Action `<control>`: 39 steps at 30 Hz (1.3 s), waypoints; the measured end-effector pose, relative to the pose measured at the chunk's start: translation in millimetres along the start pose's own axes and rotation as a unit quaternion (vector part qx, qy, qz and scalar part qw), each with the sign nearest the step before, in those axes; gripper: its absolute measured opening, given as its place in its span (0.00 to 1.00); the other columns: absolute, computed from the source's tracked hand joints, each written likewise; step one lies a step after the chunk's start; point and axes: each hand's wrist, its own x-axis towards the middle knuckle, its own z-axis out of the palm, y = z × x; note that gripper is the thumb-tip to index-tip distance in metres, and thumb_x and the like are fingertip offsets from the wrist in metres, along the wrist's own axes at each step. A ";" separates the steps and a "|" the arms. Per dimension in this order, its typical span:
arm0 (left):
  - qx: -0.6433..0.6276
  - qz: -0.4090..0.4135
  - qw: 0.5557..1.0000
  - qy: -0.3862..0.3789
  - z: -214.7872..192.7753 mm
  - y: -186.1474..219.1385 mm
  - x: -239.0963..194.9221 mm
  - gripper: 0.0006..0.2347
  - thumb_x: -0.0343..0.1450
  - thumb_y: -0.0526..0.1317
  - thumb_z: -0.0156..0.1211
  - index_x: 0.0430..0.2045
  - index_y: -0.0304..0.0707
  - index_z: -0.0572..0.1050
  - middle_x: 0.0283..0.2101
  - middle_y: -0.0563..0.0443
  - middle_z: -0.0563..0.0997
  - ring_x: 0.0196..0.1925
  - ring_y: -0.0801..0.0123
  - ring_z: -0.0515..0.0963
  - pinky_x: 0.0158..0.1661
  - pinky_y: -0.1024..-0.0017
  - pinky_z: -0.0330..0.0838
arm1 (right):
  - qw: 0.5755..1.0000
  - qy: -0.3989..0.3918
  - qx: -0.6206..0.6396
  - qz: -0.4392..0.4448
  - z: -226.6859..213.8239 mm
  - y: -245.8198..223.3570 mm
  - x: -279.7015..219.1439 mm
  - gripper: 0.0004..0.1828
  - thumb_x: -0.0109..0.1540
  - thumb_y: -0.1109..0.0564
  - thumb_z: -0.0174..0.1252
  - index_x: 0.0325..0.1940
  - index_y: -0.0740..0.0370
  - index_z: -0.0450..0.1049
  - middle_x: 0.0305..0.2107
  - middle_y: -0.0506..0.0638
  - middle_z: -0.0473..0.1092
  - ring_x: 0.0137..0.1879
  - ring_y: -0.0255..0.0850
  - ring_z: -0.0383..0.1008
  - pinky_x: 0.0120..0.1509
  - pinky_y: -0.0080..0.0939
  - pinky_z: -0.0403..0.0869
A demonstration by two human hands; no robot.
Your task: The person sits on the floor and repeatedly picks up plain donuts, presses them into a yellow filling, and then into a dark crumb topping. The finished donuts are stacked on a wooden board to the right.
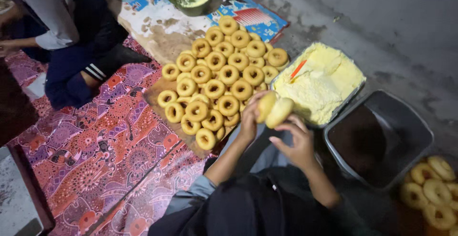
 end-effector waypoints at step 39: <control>0.292 0.039 0.953 -0.072 -21.6 8.4 -43.0 0.30 0.80 0.61 0.42 0.49 0.24 0.72 0.67 0.39 0.63 0.72 0.52 0.66 0.70 0.60 0.60 | 0.918 -0.173 -0.344 -0.093 -20.0 -36.9 31.7 0.46 0.51 0.48 0.70 0.73 0.44 0.63 0.41 0.51 0.73 0.52 0.50 0.71 0.61 0.56 0.65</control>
